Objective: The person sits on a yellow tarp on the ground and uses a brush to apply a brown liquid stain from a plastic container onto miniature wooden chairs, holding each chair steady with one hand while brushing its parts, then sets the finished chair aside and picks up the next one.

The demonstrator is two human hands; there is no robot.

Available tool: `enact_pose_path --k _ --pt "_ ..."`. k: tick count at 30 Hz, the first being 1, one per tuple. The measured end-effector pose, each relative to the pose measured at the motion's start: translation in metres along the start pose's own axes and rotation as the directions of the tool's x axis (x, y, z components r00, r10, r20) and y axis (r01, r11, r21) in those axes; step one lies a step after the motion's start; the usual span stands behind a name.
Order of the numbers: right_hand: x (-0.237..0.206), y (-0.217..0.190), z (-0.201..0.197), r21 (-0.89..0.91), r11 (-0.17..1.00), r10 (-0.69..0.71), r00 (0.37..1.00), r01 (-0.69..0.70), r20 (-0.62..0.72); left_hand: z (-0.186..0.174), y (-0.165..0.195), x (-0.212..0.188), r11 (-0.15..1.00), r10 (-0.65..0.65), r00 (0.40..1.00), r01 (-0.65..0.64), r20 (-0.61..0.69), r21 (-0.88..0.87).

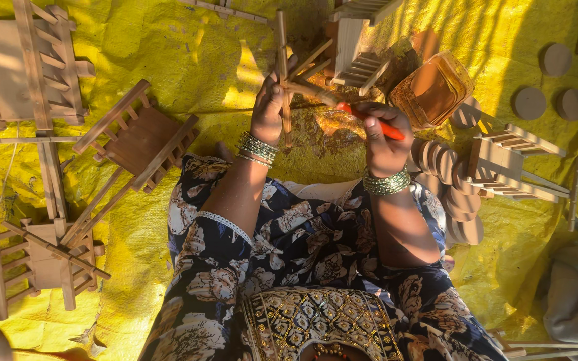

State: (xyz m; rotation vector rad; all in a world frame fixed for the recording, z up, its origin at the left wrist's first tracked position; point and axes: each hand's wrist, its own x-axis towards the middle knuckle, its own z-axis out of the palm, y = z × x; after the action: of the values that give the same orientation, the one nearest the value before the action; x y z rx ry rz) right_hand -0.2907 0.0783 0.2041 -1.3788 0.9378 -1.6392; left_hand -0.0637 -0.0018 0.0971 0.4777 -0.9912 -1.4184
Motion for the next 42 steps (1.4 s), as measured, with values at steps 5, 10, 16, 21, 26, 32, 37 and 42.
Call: enact_pose_path --k 5,10,16,21,26,32,37,42 --pt "0.006 -0.003 -0.022 0.062 0.988 -0.131 0.982 0.14 -0.133 0.03 -0.003 0.001 0.991 -0.005 0.995 -0.008 0.095 0.135" --pt "0.002 -0.015 -0.03 0.085 0.988 -0.115 0.983 0.128 -0.142 0.039 -0.021 -0.011 0.994 -0.049 0.993 0.038 0.107 0.102" --pt "-0.017 -0.032 -0.008 -0.093 0.978 -0.196 0.977 0.188 -0.084 0.006 -0.041 -0.022 0.996 -0.017 0.994 0.008 0.109 0.089" --pt "-0.028 -0.042 0.017 -0.003 0.982 -0.189 0.981 0.189 -0.054 -0.003 -0.024 -0.034 0.996 -0.08 0.996 0.081 0.037 -0.027" --pt "-0.008 -0.034 0.016 0.057 0.991 -0.11 0.983 0.12 -0.145 0.013 0.013 -0.031 0.992 -0.107 0.994 0.105 0.017 0.068" --pt "0.007 -0.029 -0.003 -0.018 0.996 -0.084 0.981 0.082 -0.172 0.017 0.027 -0.021 0.997 -0.004 1.0 0.002 0.03 0.078" --pt "0.012 -0.001 0.024 -0.106 0.994 -0.007 0.999 0.002 -0.046 0.005 -0.001 0.01 0.994 -0.048 0.993 0.038 -0.104 -0.098" --pt "-0.005 0.01 0.046 -0.374 0.926 0.006 0.992 0.042 0.126 -0.005 0.0 0.016 1.0 -0.011 0.958 0.012 -0.285 0.0"
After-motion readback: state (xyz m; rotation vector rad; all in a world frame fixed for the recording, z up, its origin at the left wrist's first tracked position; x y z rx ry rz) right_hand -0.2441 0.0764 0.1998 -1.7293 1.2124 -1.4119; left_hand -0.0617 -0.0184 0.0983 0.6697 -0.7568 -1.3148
